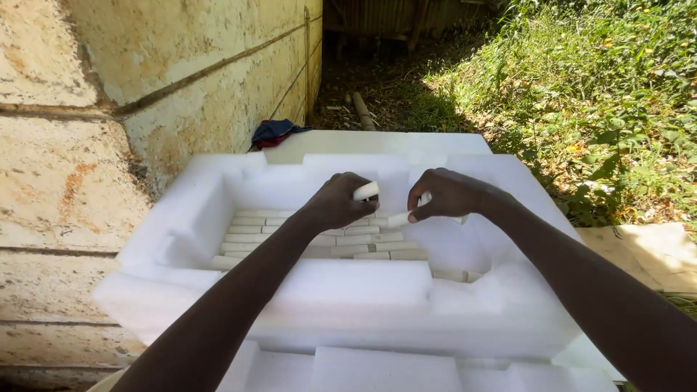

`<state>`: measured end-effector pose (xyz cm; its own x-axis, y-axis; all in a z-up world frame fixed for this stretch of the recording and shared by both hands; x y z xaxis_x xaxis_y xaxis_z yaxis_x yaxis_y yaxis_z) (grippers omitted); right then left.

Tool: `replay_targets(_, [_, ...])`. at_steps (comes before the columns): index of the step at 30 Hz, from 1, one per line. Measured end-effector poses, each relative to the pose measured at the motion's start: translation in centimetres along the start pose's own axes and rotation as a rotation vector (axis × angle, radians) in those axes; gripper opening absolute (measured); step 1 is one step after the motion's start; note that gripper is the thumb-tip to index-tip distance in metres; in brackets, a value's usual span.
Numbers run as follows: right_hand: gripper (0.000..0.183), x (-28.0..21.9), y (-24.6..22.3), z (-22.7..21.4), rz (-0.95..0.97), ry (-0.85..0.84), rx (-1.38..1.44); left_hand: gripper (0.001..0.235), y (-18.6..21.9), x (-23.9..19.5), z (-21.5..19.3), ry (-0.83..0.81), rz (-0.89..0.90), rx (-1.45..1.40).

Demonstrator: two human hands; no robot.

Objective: The person picks up plastic pipe segments from a bin and arranges them into organized rows within a foam tray.

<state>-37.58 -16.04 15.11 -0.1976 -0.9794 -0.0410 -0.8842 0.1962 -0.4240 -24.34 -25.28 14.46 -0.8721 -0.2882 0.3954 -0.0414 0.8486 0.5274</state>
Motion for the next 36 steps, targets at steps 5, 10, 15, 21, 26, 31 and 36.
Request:
replay_targets(5, [0.016,0.1,1.3,1.7,0.029,-0.002,-0.031,0.015,-1.7,-2.8,1.4,-0.186,-0.045,0.049])
replay_targets(10, [0.012,1.0,2.0,2.3,0.054,0.033,-0.046,0.023,-1.5,-2.9,1.8,-0.264,-0.021,0.026])
replay_targets(15, [0.015,1.1,1.7,3.1,0.054,0.028,-0.104,0.038,-2.2,-3.0,3.1,-0.327,0.008,-0.012])
replay_targets(21, [0.016,0.8,1.0,3.3,0.031,0.052,-0.169,0.044,0.0,-3.3,2.4,-0.357,0.048,0.055])
replay_targets(26, [0.018,0.1,-0.5,3.2,0.017,0.042,-0.206,0.051,-0.1,-3.3,2.8,-0.362,0.053,0.068])
replay_targets(31, [0.017,-0.2,-1.3,3.1,0.027,0.029,-0.242,0.052,-0.5,-3.2,3.1,-0.386,0.047,0.123])
replay_targets(36, [0.021,0.0,-0.8,3.2,0.020,0.030,-0.205,0.050,-1.5,-2.8,3.6,-0.401,0.030,0.168])
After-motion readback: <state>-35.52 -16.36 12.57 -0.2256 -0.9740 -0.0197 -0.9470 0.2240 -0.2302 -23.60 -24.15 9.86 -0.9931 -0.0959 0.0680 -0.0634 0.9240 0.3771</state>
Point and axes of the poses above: each hand's wrist, its own x-axis towards the middle knuckle, its own z-axis out of the palm, y = z × x, the point moved 8 cm from there along x, towards the middle knuckle, and after that the axes turned 9 degrees about x, right-handed, at the moved point
